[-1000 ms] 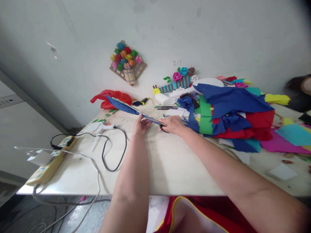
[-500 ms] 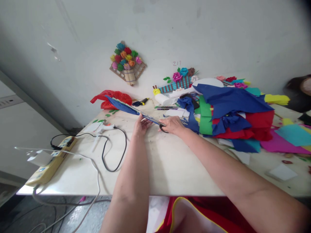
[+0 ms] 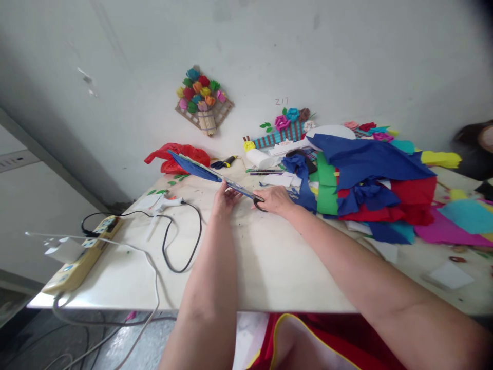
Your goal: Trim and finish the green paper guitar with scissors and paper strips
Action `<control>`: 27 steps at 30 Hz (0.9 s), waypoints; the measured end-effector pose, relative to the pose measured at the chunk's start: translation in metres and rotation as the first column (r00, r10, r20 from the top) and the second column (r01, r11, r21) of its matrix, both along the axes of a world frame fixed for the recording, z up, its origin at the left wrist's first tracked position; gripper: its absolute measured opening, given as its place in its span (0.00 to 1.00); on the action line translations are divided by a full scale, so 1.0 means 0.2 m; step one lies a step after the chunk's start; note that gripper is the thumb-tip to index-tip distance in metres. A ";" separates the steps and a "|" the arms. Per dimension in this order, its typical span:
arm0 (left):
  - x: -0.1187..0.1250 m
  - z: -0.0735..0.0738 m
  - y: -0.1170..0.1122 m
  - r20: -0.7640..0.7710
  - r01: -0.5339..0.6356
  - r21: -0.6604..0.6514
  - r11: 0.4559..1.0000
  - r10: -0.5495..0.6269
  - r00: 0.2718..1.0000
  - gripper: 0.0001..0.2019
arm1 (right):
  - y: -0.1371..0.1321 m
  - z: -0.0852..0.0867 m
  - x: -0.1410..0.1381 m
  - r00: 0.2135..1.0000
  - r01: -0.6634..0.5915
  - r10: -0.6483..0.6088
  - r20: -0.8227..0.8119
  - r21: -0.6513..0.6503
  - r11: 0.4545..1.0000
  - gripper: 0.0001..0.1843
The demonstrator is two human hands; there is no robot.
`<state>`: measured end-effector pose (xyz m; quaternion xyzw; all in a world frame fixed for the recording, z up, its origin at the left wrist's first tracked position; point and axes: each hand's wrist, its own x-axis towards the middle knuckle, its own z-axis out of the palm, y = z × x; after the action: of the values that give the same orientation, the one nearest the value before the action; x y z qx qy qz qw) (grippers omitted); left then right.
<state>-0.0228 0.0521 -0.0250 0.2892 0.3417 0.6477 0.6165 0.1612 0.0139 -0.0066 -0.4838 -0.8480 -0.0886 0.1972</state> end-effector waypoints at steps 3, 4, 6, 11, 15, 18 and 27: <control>0.00 0.00 0.00 0.003 -0.002 0.008 1.000 0.002 1.000 0.14 | 0.00 -0.01 0.01 0.999 -0.005 0.004 -0.044 -0.002 1.000 0.23; -0.01 0.00 0.00 0.006 -0.003 0.014 1.000 0.003 1.000 0.14 | 0.00 -0.02 0.01 0.998 -0.001 0.001 -0.062 0.000 1.000 0.23; -0.01 0.00 0.00 0.013 -0.005 0.027 1.000 0.005 1.000 0.14 | 0.00 -0.03 0.02 0.995 0.004 -0.003 -0.100 0.007 1.000 0.22; -0.02 0.00 0.00 0.056 -0.043 0.042 0.998 0.040 0.998 0.15 | 0.02 -0.05 0.03 0.964 -0.005 0.008 -0.267 0.011 1.000 0.18; -0.02 0.00 -0.01 0.107 -0.072 0.063 0.995 0.065 0.992 0.14 | 0.08 -0.08 0.04 0.873 0.081 -0.144 -0.466 -0.153 0.985 0.24; -0.03 0.01 0.00 0.126 -0.080 0.083 0.993 0.069 0.990 0.15 | 0.13 -0.10 0.04 0.770 -0.030 -0.163 -0.617 -0.290 0.957 0.25; -0.03 0.03 -0.04 0.247 -0.037 0.237 0.971 -0.024 0.969 0.16 | 0.11 -0.05 0.11 0.844 0.062 -0.198 -0.499 -0.275 0.959 0.24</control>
<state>-0.0295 0.0441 -0.0196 0.2773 0.1821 0.7173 0.6127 0.1838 0.0356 -0.0157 -0.5672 -0.7319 0.1394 0.3509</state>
